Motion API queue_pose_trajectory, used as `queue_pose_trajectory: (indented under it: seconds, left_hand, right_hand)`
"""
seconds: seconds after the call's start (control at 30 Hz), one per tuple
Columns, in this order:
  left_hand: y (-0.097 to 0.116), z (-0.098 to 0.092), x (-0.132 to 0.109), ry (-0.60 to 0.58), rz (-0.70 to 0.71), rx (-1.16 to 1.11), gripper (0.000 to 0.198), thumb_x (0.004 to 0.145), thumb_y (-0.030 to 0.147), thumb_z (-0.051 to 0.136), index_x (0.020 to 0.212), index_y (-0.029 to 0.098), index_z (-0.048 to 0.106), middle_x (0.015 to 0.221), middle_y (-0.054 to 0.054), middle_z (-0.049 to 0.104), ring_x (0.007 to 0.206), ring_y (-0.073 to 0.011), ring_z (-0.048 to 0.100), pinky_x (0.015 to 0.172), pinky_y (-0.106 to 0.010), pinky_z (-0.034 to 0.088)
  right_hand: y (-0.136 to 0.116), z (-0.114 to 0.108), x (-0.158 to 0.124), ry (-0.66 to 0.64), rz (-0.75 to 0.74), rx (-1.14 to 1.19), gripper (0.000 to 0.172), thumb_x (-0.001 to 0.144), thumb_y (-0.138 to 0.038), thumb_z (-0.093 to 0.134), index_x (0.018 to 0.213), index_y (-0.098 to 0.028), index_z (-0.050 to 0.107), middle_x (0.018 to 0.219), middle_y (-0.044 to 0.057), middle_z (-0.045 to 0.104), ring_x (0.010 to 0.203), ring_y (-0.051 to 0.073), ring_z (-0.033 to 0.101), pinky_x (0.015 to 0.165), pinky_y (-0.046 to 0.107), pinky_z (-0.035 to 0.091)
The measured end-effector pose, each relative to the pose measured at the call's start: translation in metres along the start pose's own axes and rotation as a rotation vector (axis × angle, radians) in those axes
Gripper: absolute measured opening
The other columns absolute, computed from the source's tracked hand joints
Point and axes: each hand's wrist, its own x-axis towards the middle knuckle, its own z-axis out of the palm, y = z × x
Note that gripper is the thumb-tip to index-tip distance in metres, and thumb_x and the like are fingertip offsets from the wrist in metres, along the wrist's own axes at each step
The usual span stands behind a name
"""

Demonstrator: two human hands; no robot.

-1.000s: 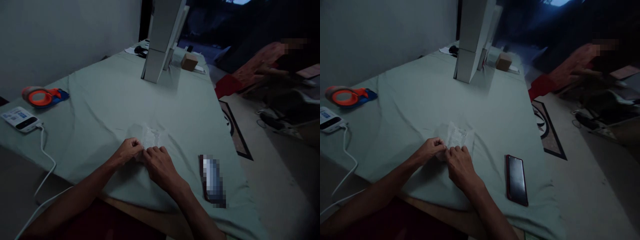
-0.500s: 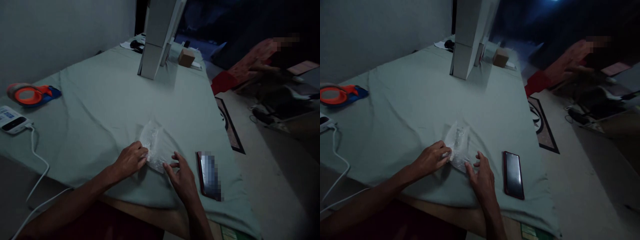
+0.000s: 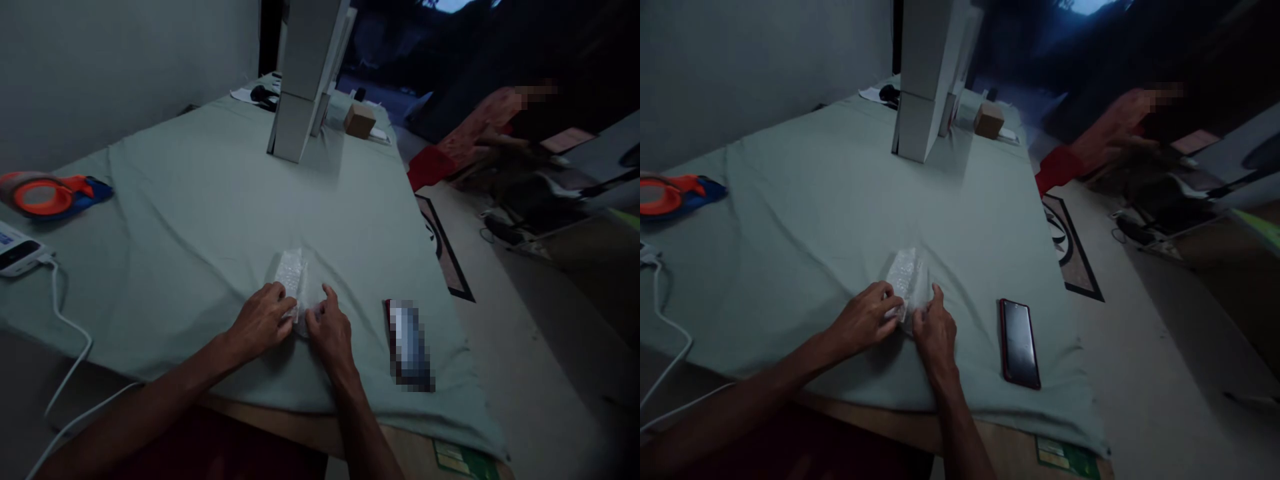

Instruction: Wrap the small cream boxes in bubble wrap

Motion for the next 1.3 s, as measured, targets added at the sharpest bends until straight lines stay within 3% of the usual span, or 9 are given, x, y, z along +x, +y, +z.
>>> queue_pose_trajectory:
  seconds: [0.23,0.4,0.5,0.63,0.77,0.9,1.07,1.17,1.3]
  left_hand:
    - [-0.003,0.003,0.006,-0.043,-0.023,0.01,0.017,0.079,0.017,0.06,0.095,0.018,0.064,0.099,-0.008,0.053,0.091,-0.022,0.055,0.082,-0.034,0.05]
    - [-0.008,0.01,0.007,-0.018,-0.028,-0.068,0.018,0.08,0.016,0.058,0.097,0.019,0.061,0.099,-0.007,0.052,0.091,-0.0213,0.054,0.083,-0.035,0.049]
    - [-0.011,0.013,0.006,0.013,-0.038,-0.148,0.02,0.08,0.017,0.057,0.1,0.019,0.057,0.1,-0.007,0.053,0.095,-0.0224,0.053,0.085,-0.037,0.049]
    - [-0.015,0.015,0.003,0.069,-0.031,-0.274,0.045,0.077,0.016,0.058,0.121,0.019,0.047,0.11,-0.008,0.055,0.103,-0.0233,0.053,0.091,-0.04,0.047]
    - [-0.017,0.013,0.0,0.088,-0.098,-0.445,0.066,0.069,0.012,0.056,0.133,0.016,0.04,0.114,-0.01,0.056,0.103,-0.0236,0.054,0.092,-0.041,0.047]
    - [-0.016,0.01,0.0,0.084,-0.214,-0.563,0.063,0.071,0.015,0.056,0.132,0.015,0.042,0.111,-0.01,0.059,0.096,-0.0218,0.058,0.086,-0.039,0.05]
    - [-0.015,0.021,0.001,0.152,-0.161,-0.495,0.045,0.078,0.015,0.054,0.123,0.017,0.05,0.112,-0.009,0.058,0.104,-0.0225,0.055,0.094,-0.04,0.047]
    - [-0.015,0.028,0.0,0.173,-0.133,-0.432,0.045,0.079,0.013,0.053,0.123,0.02,0.049,0.112,-0.008,0.057,0.106,-0.0227,0.053,0.095,-0.041,0.046]
    - [-0.015,0.028,0.001,0.147,-0.139,-0.389,0.052,0.074,0.011,0.056,0.125,0.022,0.047,0.113,-0.006,0.056,0.106,-0.0227,0.054,0.095,-0.041,0.047]
  right_hand:
    - [-0.016,-0.001,0.003,-0.003,0.013,0.349,0.06,0.081,-0.03,0.052,0.135,-0.007,0.043,0.067,-0.003,0.057,0.06,0.014,0.055,0.06,0.026,0.045]
    - [-0.02,0.011,0.004,-0.005,0.071,0.58,0.059,0.081,-0.035,0.056,0.133,-0.008,0.046,0.074,0.0,0.062,0.064,0.015,0.06,0.059,0.025,0.048]
    - [-0.02,0.011,0.0,-0.05,0.072,0.624,0.061,0.082,-0.038,0.057,0.133,-0.006,0.045,0.082,0.005,0.067,0.075,0.018,0.064,0.068,0.028,0.052]
    - [-0.016,-0.002,-0.006,-0.198,-0.025,0.586,0.055,0.088,-0.032,0.049,0.137,-0.009,0.044,0.102,0.01,0.07,0.088,0.018,0.066,0.08,0.03,0.052]
    - [-0.013,-0.011,-0.009,-0.293,-0.206,0.428,0.055,0.089,-0.022,0.045,0.143,-0.015,0.037,0.113,0.01,0.067,0.085,0.016,0.065,0.077,0.029,0.052]
    - [-0.017,-0.004,-0.012,-0.214,-0.394,0.117,0.069,0.083,-0.013,0.048,0.149,-0.02,0.026,0.115,0.009,0.066,0.084,0.018,0.065,0.079,0.033,0.053]
    - [-0.02,-0.003,-0.018,-0.163,-0.518,-0.028,0.075,0.082,-0.011,0.048,0.151,-0.016,0.02,0.116,0.014,0.066,0.093,0.023,0.065,0.081,0.038,0.053]
    - [-0.011,-0.012,-0.01,-0.196,-0.417,0.174,0.064,0.085,-0.018,0.05,0.146,-0.019,0.031,0.111,0.01,0.067,0.074,0.016,0.063,0.07,0.03,0.053]
    - [0.008,-0.013,0.02,-0.098,-0.045,0.392,0.051,0.083,-0.034,0.056,0.129,-0.013,0.049,0.096,0.009,0.069,0.061,0.012,0.06,0.057,0.026,0.049]
